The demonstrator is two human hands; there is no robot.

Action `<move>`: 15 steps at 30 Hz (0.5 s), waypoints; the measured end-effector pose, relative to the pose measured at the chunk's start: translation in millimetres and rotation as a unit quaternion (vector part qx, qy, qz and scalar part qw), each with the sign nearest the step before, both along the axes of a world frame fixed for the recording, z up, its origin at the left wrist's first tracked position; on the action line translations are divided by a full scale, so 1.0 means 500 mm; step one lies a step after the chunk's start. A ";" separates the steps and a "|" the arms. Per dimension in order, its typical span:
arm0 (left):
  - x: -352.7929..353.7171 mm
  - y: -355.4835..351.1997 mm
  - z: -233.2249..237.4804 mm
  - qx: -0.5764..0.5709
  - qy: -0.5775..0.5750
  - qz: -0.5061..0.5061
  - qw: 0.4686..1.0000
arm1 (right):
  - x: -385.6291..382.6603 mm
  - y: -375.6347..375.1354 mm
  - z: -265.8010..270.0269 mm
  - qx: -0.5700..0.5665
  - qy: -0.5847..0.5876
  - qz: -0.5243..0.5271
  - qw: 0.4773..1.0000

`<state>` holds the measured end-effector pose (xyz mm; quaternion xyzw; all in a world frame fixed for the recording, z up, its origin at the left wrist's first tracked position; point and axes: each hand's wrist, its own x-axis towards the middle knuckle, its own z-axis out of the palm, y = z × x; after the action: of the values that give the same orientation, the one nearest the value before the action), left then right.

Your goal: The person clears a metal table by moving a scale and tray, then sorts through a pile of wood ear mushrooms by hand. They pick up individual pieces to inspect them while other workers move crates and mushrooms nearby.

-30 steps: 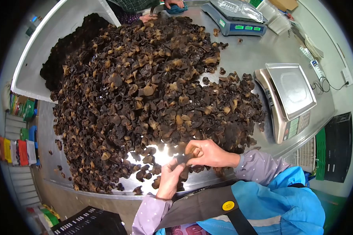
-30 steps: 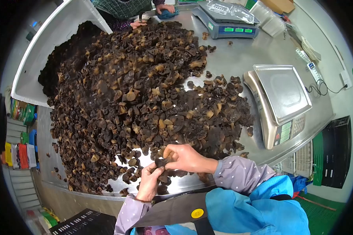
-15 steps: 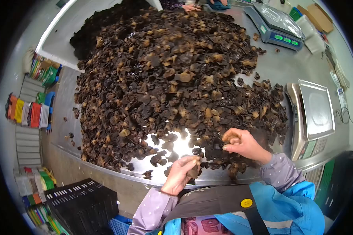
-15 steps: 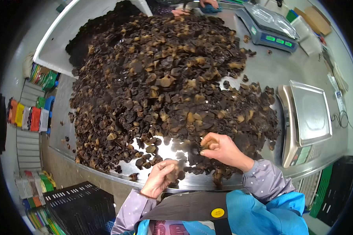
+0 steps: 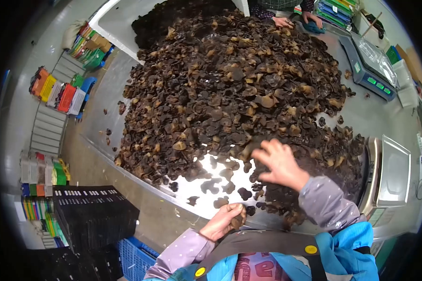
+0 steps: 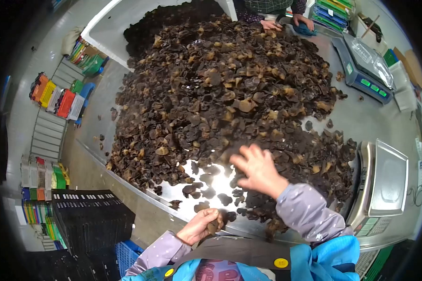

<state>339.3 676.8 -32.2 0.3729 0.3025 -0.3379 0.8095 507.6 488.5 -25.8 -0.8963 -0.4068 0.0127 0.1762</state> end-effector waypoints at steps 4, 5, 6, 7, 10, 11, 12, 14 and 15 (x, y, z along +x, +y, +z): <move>0.005 0.005 -0.014 -0.001 0.011 -0.007 1.000 | -0.085 -0.072 0.010 -0.046 0.076 0.077 0.993; 0.007 0.006 -0.014 -0.010 0.014 -0.005 1.000 | -0.094 -0.096 0.022 -0.041 0.088 0.065 0.993; 0.011 0.007 -0.016 -0.018 0.017 -0.001 1.000 | -0.099 -0.121 0.030 -0.046 0.090 0.056 0.993; 0.013 0.007 -0.019 -0.023 0.019 -0.010 0.999 | -0.104 -0.144 0.039 -0.080 0.088 0.051 0.992; 0.015 0.008 -0.032 -0.097 0.038 0.020 0.994 | -0.119 -0.190 0.064 -0.120 0.078 0.024 0.989; 0.017 0.007 -0.037 -0.147 0.042 0.045 0.987 | -0.125 -0.199 0.067 -0.121 0.087 0.015 0.989; 0.018 0.007 -0.043 -0.197 0.047 0.070 0.977 | -0.129 -0.205 0.070 -0.121 0.095 0.005 0.988; 0.019 0.007 -0.051 -0.244 0.056 0.069 0.966 | -0.132 -0.211 0.078 -0.145 0.091 0.000 0.985; 0.018 0.005 -0.050 -0.264 0.056 0.089 0.959 | -0.131 -0.209 0.088 -0.140 0.133 -0.006 0.981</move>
<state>348.4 679.4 -57.4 0.0978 0.2798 -0.3527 0.8875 442.1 384.2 18.4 -0.9047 -0.3686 0.1879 0.1014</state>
